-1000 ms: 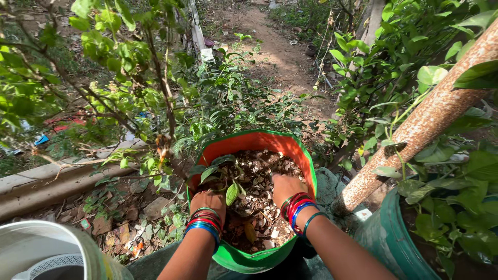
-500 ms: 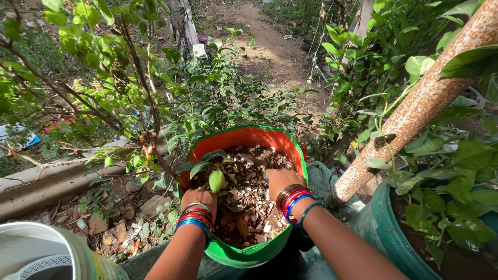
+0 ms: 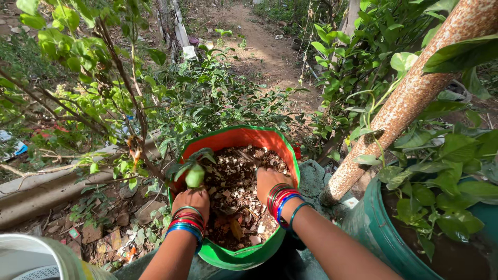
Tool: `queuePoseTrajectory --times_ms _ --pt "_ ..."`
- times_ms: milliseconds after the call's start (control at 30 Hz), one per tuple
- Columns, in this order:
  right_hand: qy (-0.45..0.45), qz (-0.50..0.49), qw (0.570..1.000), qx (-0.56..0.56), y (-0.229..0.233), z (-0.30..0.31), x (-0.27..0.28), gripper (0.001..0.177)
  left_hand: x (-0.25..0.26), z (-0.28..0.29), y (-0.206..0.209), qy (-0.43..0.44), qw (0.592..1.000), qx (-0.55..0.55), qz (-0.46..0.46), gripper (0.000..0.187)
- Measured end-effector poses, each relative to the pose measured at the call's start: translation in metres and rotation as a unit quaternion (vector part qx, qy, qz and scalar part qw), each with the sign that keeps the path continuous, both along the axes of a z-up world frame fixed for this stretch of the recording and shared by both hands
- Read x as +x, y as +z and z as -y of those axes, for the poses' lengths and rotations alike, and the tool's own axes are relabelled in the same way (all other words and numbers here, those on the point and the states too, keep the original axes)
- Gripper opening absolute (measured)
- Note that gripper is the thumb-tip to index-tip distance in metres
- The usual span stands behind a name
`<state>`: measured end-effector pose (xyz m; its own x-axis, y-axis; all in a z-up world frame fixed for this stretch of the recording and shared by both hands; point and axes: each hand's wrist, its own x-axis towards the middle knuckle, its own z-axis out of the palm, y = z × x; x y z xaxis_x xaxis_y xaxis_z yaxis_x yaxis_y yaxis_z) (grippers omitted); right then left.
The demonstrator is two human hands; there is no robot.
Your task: The person uses their hands to mix soil and white organic material into a green grow bag containing a small plant. They spread the mixture evenly around the base of the plant and press it into the container.
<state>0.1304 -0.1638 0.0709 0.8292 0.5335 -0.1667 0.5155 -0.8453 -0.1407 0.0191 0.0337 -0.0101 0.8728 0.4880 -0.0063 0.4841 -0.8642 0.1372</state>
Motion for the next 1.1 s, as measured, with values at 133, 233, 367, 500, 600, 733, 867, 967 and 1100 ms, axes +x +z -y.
queuePoseTrajectory --times_ms 133,233,367,500,600,733,867,967,1100 --pt "0.023 -0.036 0.999 0.013 -0.015 -0.017 -0.002 0.027 0.003 -0.004 -0.005 0.071 0.989 -0.114 0.068 0.039" --pt "0.086 -0.046 0.995 0.007 -0.008 -0.008 -0.015 0.036 0.003 -0.003 -0.003 0.102 0.981 -0.139 0.087 0.035" --pt "0.089 -0.074 0.993 -0.024 0.02 0.001 -0.027 0.042 0.004 -0.006 -0.003 0.039 0.996 -0.072 0.042 0.027" --pt "0.034 -0.03 0.999 -0.016 0.031 -0.003 -0.025 0.04 0.0 -0.005 0.001 0.036 0.993 -0.089 0.063 0.025" --pt "0.014 -0.003 0.999 -0.03 0.015 -0.013 -0.018 0.041 -0.003 -0.004 0.003 0.076 0.978 -0.168 0.099 0.03" --pt "0.057 0.024 0.998 0.028 -0.015 -0.017 -0.012 0.048 0.0 -0.007 -0.005 0.014 0.992 -0.102 0.072 0.028" --pt "0.125 -0.017 0.991 -0.041 0.001 -0.001 -0.007 0.042 0.0 -0.009 -0.009 0.013 0.984 -0.13 0.121 0.034" --pt "0.1 -0.02 0.994 -0.046 0.022 0.005 -0.004 0.043 -0.003 -0.006 -0.002 0.03 0.981 -0.153 0.117 0.033" --pt "0.029 0.052 0.998 -0.023 0.023 0.0 -0.014 0.037 -0.004 -0.002 0.008 0.046 0.983 -0.15 0.094 0.033"
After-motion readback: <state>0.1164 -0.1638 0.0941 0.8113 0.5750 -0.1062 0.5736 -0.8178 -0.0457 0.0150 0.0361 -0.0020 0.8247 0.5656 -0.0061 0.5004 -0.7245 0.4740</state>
